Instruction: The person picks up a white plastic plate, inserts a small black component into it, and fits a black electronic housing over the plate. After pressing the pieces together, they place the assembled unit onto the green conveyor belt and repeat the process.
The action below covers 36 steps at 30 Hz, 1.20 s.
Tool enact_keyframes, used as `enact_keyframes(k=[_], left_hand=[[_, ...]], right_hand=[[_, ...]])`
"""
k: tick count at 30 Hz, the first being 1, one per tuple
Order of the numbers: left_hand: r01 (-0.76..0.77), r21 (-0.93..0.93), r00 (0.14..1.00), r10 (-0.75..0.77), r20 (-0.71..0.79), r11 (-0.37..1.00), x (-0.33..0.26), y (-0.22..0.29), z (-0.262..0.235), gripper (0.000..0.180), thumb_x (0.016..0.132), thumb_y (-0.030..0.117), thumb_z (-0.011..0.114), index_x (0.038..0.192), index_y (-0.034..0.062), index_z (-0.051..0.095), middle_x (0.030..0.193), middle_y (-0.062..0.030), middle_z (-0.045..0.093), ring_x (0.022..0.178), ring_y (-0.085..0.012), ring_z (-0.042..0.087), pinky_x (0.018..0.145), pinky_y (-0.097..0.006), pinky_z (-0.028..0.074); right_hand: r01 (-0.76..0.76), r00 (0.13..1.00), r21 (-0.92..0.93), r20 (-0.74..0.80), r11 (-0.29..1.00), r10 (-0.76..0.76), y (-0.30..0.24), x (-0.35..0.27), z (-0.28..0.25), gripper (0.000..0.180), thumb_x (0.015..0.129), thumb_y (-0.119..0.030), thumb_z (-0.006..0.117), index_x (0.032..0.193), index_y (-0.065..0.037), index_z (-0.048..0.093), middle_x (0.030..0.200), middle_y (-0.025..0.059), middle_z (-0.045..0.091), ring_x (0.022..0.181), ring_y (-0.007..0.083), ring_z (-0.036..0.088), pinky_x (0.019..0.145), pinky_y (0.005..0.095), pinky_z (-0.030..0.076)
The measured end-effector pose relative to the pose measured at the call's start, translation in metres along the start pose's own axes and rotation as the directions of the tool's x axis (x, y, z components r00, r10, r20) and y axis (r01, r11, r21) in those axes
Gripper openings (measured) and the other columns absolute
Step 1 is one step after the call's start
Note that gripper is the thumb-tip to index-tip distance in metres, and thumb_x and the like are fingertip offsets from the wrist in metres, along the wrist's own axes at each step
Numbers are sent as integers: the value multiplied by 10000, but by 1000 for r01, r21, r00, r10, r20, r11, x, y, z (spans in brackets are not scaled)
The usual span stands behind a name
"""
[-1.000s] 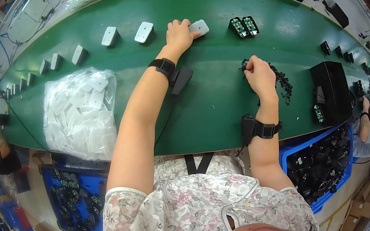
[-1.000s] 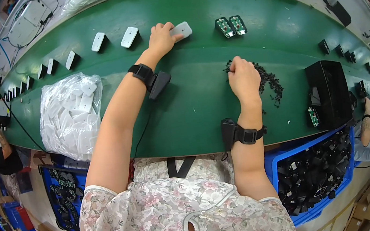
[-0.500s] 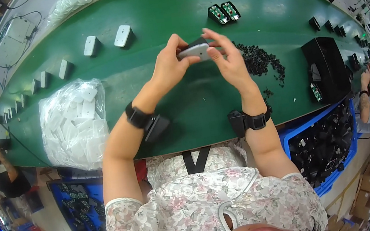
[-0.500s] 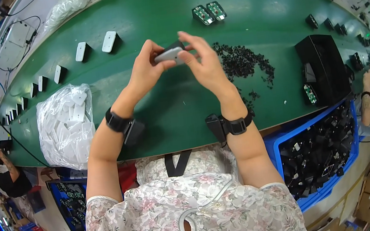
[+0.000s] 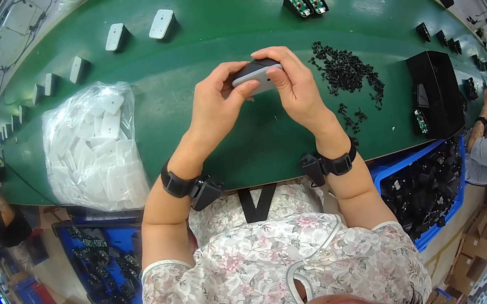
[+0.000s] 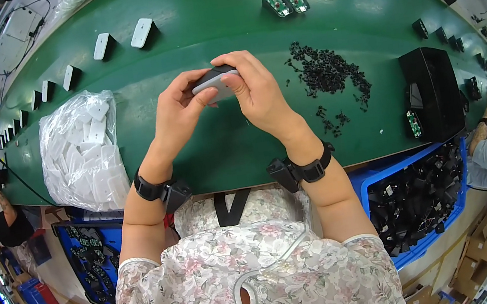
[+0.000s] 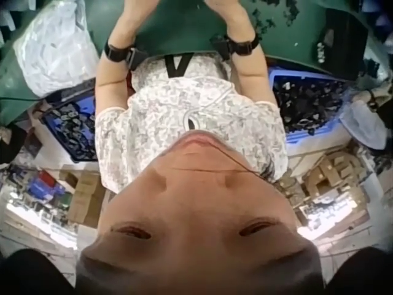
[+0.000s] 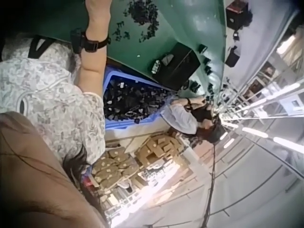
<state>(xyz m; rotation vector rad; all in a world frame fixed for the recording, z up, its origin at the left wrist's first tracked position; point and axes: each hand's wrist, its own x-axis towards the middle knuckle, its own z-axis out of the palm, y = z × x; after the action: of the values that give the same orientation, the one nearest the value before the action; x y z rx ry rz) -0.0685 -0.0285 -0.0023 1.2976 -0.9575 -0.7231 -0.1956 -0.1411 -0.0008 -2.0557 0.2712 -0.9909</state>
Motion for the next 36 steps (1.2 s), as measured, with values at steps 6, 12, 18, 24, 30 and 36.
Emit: enact_keyframes(k=[6, 12, 18, 24, 30, 36], left_hand=[[87, -47, 996, -87, -2, 995, 0, -1, 9, 290, 864, 84, 653, 1101, -56, 560, 931, -111, 648, 746, -133, 633, 661, -248, 529], [-287, 433, 953, 300, 41, 855, 9, -20, 0, 355, 784, 34, 689, 1110, -17, 559, 972, -122, 637, 867, -231, 631, 717, -310, 513], [-497, 647, 864, 397, 309, 579, 21, -37, -12, 494, 655, -20, 706, 1118, 19, 539, 1098, -121, 586, 1055, -328, 521, 909, -397, 429], [-334, 670, 941, 191, 279, 663, 11, -33, -14, 854, 614, 97, 805, 1339, 27, 359, 1127, -126, 571, 1100, -302, 497, 949, -395, 404], [-327, 674, 944, 195, 266, 662, 9, -34, -14, 908, 615, 118, 811, 1373, 9, 322, 1149, -125, 556, 1100, -309, 493, 950, -397, 402], [-383, 734, 924, 231, 306, 561, 7, -34, -10, 808, 615, 102, 796, 1313, 8, 400, 1165, -130, 538, 1102, -314, 488, 937, -397, 406]], right_hand=[[-222, 975, 58, 34, 973, 220, 4, -2, -2, 365, 990, -335, 452, 1089, -16, 598, 1010, 74, 629, 864, 183, 601, 771, 281, 464], [-348, 937, 418, 134, 839, 322, 14, 2, -8, 323, 982, -260, 487, 1184, -28, 589, 1127, 74, 611, 998, 153, 578, 900, 275, 454], [-458, 884, 256, 234, 851, 405, 34, -1, -3, 377, 837, -8, 626, 1209, -21, 562, 1120, 68, 596, 1047, 157, 563, 947, 284, 441], [-438, 889, 264, 269, 859, 371, 30, -3, -2, 408, 802, 31, 647, 1198, -13, 562, 1117, 77, 600, 1035, 149, 567, 918, 273, 461], [-373, 919, 94, -95, 923, 382, 40, 0, -17, 321, 820, 8, 659, 1131, -9, 585, 1101, 72, 600, 1019, 138, 568, 889, 259, 466], [-128, 988, -507, -136, 852, 68, 41, -2, -20, 265, 725, -66, 717, 976, -78, 632, 1053, 70, 601, 998, 268, 549, 875, 351, 453]])
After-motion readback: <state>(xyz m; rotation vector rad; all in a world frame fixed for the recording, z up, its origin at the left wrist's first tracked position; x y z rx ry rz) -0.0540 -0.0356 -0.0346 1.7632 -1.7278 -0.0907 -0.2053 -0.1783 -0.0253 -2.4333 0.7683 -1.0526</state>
